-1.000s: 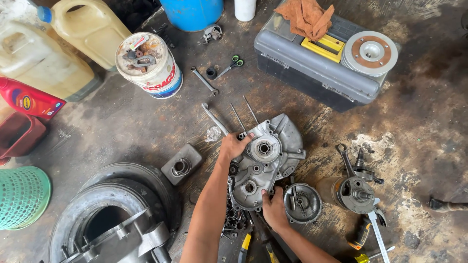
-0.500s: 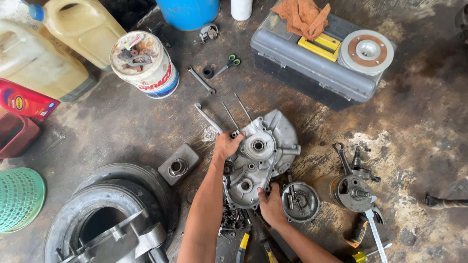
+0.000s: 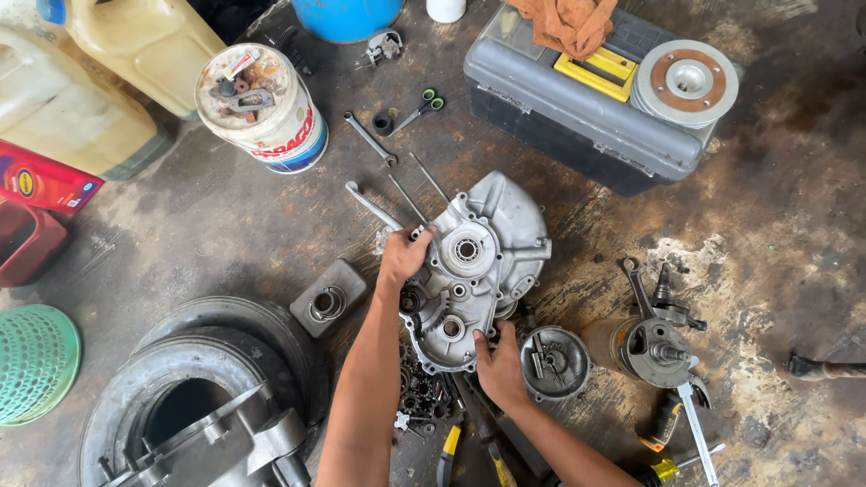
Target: Cleaning and scraping gasket residue from motorcycle engine components using a utility knife
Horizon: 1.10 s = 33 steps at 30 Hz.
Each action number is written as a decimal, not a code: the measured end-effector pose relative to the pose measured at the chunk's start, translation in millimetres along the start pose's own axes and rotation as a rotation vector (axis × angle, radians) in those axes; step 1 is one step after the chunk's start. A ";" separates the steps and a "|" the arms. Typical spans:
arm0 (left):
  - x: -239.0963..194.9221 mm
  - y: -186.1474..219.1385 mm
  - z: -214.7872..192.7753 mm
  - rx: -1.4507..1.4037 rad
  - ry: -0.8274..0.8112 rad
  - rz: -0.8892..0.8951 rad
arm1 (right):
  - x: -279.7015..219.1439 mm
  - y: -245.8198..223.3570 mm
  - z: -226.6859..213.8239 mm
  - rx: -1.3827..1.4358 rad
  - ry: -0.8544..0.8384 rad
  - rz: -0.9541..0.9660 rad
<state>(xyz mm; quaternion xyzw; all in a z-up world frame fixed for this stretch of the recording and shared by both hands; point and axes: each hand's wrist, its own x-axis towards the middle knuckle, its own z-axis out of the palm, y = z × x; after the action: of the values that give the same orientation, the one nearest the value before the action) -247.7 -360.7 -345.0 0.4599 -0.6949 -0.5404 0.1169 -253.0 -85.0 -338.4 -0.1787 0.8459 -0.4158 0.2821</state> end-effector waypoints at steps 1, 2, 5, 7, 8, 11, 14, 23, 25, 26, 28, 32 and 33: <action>0.8 0.1 -0.3 0.000 -0.001 0.001 | 2.1 -2.3 -1.6 0.001 0.001 0.000; 1.6 0.2 -0.9 -0.002 0.008 -0.027 | 4.1 -4.9 -3.1 0.007 -0.004 0.001; 0.3 4.2 -2.1 -0.001 0.028 -0.057 | 13.0 4.6 0.9 -0.018 0.002 0.002; 1.3 4.6 -0.4 -0.002 0.044 -0.065 | 17.2 5.2 0.1 -0.053 0.007 0.002; 3.0 3.0 1.3 0.032 0.041 -0.062 | 17.0 -0.3 -3.2 -0.042 -0.023 0.056; 5.0 0.0 6.1 0.075 0.038 -0.058 | 18.4 -0.6 -4.8 -0.046 -0.069 0.117; 5.2 1.5 9.9 0.101 0.037 -0.036 | 22.1 7.2 -4.2 -0.056 -0.090 0.131; 1.6 8.3 11.7 0.124 -0.033 -0.094 | 32.1 35.2 -1.2 -0.047 -0.100 0.071; 1.1 10.2 12.7 0.132 -0.036 -0.096 | 35.1 44.0 -2.3 -0.049 -0.099 0.061; 4.5 6.3 14.4 0.192 -0.058 -0.106 | 34.1 42.9 -3.3 -0.071 -0.098 0.068; 11.3 7.1 15.2 0.248 -0.073 -0.112 | 34.2 29.9 -7.5 -0.096 -0.096 0.066; 7.5 10.6 9.5 0.247 -0.066 -0.127 | 22.5 10.7 -10.1 -0.089 -0.090 0.064; 6.4 11.1 7.6 0.230 -0.058 -0.125 | 21.4 11.4 -9.5 -0.062 -0.085 0.045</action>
<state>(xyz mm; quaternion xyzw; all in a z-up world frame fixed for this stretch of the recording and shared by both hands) -261.9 -360.7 -340.6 0.4969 -0.7252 -0.4766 0.0092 -276.3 -84.0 -349.9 -0.1861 0.8493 -0.3751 0.3214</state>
